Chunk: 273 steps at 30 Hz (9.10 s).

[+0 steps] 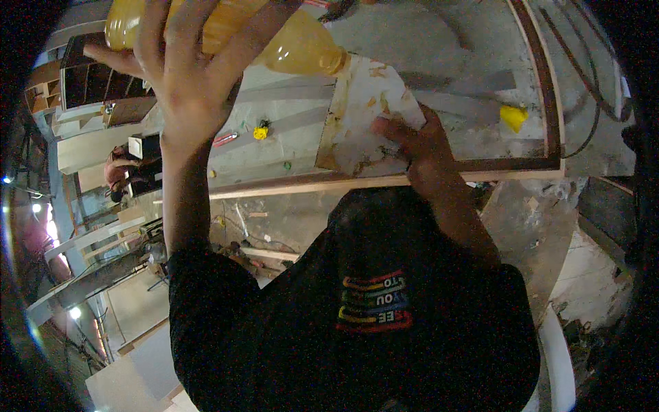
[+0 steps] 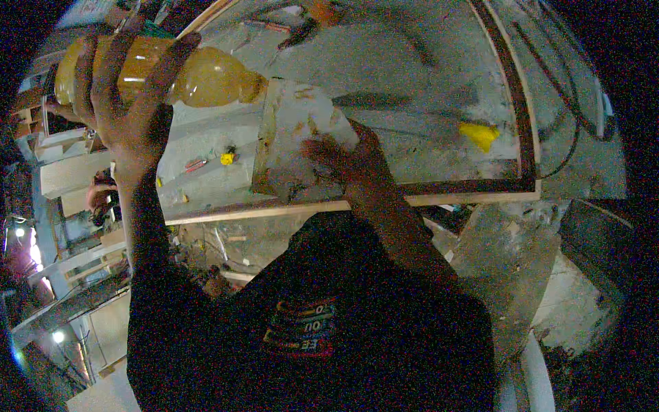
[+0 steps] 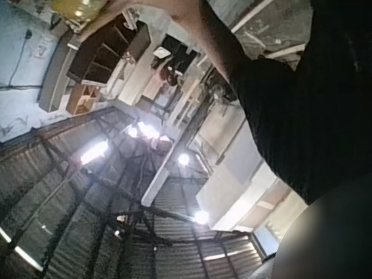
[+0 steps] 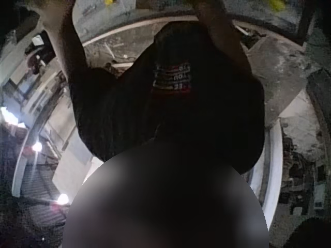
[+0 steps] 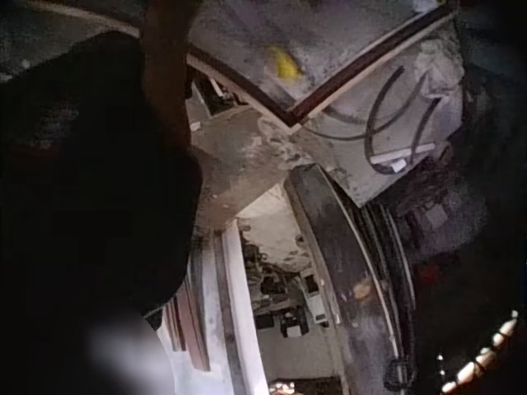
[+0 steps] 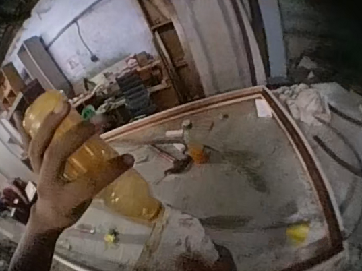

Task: The person pours a yellow liquid from a plastic bottle onto a paper and uses the paper to spread the liquid along the edge of a wooden frame. The person then pours the liquid directly onto another wooden strip and spreads it with the bottle. The person also handles a white cloth and a small red object.

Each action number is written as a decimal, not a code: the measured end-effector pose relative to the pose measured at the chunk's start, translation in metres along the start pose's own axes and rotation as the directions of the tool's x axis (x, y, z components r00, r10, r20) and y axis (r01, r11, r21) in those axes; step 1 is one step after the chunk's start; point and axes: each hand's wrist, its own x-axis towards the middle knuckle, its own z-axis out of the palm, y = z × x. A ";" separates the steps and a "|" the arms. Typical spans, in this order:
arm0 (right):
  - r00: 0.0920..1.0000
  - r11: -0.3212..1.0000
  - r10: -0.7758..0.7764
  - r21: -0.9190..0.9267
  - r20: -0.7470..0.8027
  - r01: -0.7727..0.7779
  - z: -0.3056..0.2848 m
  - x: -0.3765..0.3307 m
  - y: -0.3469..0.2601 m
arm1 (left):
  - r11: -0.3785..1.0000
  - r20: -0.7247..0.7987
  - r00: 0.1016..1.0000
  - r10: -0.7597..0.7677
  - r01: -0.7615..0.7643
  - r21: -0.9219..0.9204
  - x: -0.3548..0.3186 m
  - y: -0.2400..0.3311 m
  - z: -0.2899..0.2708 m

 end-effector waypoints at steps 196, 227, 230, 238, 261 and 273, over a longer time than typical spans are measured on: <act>0.989 0.169 0.127 -0.984 0.071 0.049 -0.085 0.030 -0.008 | -0.356 0.652 -0.142 -0.745 0.911 -0.209 -0.444 0.073 0.093; 0.812 0.030 0.506 -0.947 0.290 0.319 -0.062 0.081 0.034 | -0.622 0.703 -0.312 -0.639 0.747 -0.233 -0.434 0.080 0.061; 0.803 0.013 0.536 -0.953 0.261 0.302 -0.061 0.085 0.033 | -0.390 0.674 -0.318 -0.666 0.920 0.049 -0.429 0.075 0.059; 0.827 0.085 0.482 -0.955 0.289 0.284 -0.054 0.084 0.032 | -0.406 0.272 -0.366 -0.890 0.908 -0.108 -0.424 0.130 -0.010; 0.696 0.099 0.696 -0.984 0.176 0.150 -0.031 0.092 0.028 | -0.838 0.496 -0.705 -0.507 0.267 -0.477 -0.348 0.226 0.006; 0.766 -0.089 0.642 -0.995 -0.031 0.034 -0.027 0.051 0.006 | -0.856 0.525 -0.737 -0.426 0.140 -0.498 -0.377 0.215 -0.009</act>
